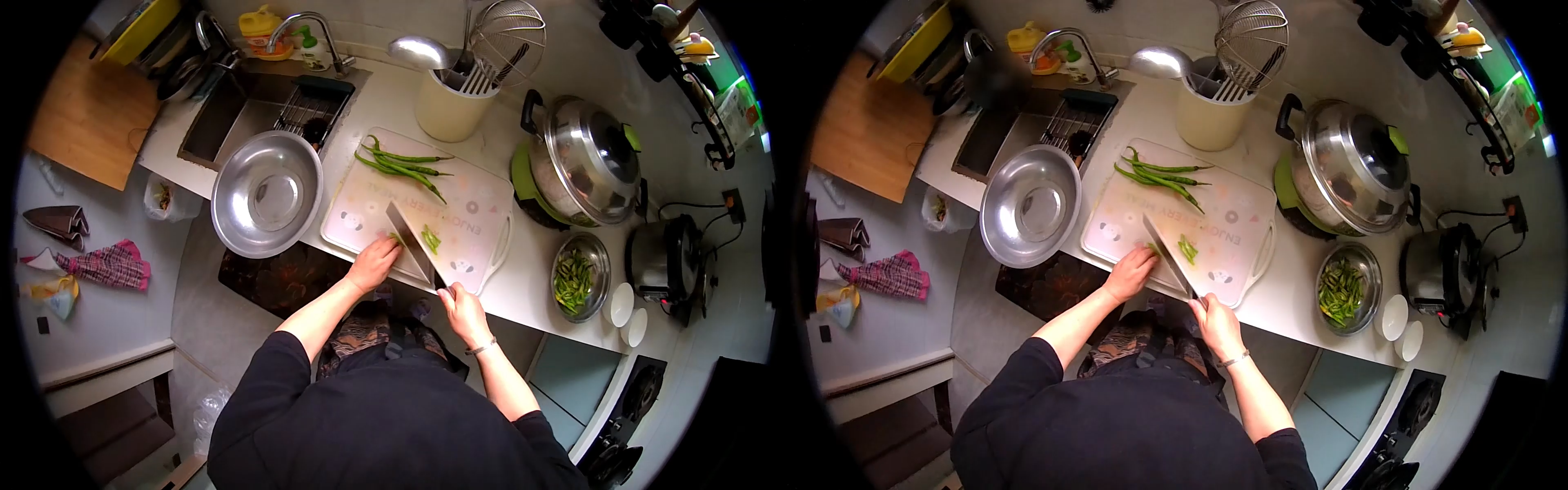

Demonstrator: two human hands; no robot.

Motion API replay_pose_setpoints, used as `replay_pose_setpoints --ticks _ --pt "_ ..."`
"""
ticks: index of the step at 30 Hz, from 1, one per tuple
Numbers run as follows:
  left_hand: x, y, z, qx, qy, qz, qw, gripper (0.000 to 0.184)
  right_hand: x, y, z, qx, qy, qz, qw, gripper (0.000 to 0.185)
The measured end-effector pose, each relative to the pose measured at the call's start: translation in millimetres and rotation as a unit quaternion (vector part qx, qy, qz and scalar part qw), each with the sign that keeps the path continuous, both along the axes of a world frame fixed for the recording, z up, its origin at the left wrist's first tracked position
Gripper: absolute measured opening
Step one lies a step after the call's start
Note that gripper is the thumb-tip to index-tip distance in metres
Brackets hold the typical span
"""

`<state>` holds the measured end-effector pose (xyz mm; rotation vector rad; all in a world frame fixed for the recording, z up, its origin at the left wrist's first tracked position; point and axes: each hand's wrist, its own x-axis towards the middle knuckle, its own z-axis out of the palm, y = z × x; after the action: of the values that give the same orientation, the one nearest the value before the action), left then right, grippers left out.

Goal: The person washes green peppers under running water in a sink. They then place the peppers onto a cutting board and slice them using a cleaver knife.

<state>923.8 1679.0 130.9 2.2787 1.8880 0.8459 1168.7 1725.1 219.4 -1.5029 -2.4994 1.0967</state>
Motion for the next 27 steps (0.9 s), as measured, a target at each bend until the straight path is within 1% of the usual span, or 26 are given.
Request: replay_pose_setpoints --ticks 2,3,4,5,7,8,10,11,12,13,14,17,19,21,23,24,26,27 --pt "-2.2 -2.2 1.3 -0.002 0.006 -0.005 1.0 0.033 -3.3 4.5 -17.4 -0.127 0.107 -0.099 0.981 0.039" --pt "-2.7 -1.6 0.9 -0.015 -0.002 -0.009 1.0 0.033 -9.3 7.4 5.5 -0.173 0.098 -0.125 0.972 0.037" --pt "-3.0 -0.8 0.2 -0.028 -0.009 -0.014 0.999 0.034 -7.0 8.6 3.5 -0.172 0.098 -0.125 0.972 0.037" --pt "-3.4 -0.8 -0.9 -0.029 -0.01 -0.013 0.999 0.034 -1.5 10.2 0.1 -0.127 0.09 -0.101 0.983 0.037" --pt "-5.4 -1.4 -3.4 -0.026 -0.013 -0.02 0.999 0.032 3.2 11.8 13.7 -0.046 0.058 -0.043 0.996 0.037" --pt "-6.6 -1.1 -4.6 -0.027 -0.015 -0.021 0.999 0.032 4.9 11.4 19.9 -0.046 0.057 -0.045 0.996 0.037" --pt "-8.9 0.2 -6.9 0.001 -0.003 -0.028 1.0 0.03 6.7 10.8 31.0 -0.012 0.01 0.02 1.0 0.038" --pt "-10.1 1.2 -8.0 0.001 -0.004 -0.028 1.0 0.03 5.7 11.2 38.4 -0.019 -0.018 0.035 0.999 0.04" --pt "-11.2 2.3 -8.3 0.026 -0.004 -0.039 0.999 0.029 5.4 11.2 39.1 -0.019 -0.019 0.034 0.999 0.04" --pt "-11.8 3.0 -8.6 0.051 -0.004 -0.051 0.997 0.028 5.4 11.1 39.8 -0.005 -0.037 0.052 0.998 0.041" --pt "-12.0 3.4 -8.8 0.051 -0.005 -0.053 0.997 0.028 5.5 11.3 40.1 0.008 -0.056 0.068 0.996 0.041" --pt "-12.9 4.6 -6.2 0.039 -0.003 -0.062 0.997 0.03 5.3 15.5 38.8 0.0 -0.063 0.083 0.995 0.042" --pt "-13.0 4.5 -3.8 -0.004 -0.017 -0.065 0.998 0.03 0.3 19.2 35.4 -0.005 -0.062 0.074 0.995 0.042" --pt "-12.1 5.3 0.9 -0.009 -0.013 -0.07 0.997 0.029 -6.0 15.0 26.8 -0.008 -0.06 0.061 0.996 0.042" --pt "-11.5 6.6 1.8 -0.013 -0.008 -0.075 0.997 0.029 -16.6 7.7 9.0 0.018 -0.004 0.02 1.0 0.042" --pt "-11.3 5.9 -2.1 -0.025 -0.005 -0.07 0.997 0.029 -16.6 6.3 -1.7 0.018 -0.001 0.012 1.0 0.042" --pt "-10.4 6.7 -0.5 -0.035 0.001 -0.075 0.997 0.028 -16.2 3.9 -17.5 -0.01 0.108 -0.049 0.993 0.038" --pt "-9.5 8.0 3.1 -0.024 -0.029 -0.078 0.996 0.03 -11.8 3.4 -11.9 -0.176 0.171 -0.123 0.962 0.034"
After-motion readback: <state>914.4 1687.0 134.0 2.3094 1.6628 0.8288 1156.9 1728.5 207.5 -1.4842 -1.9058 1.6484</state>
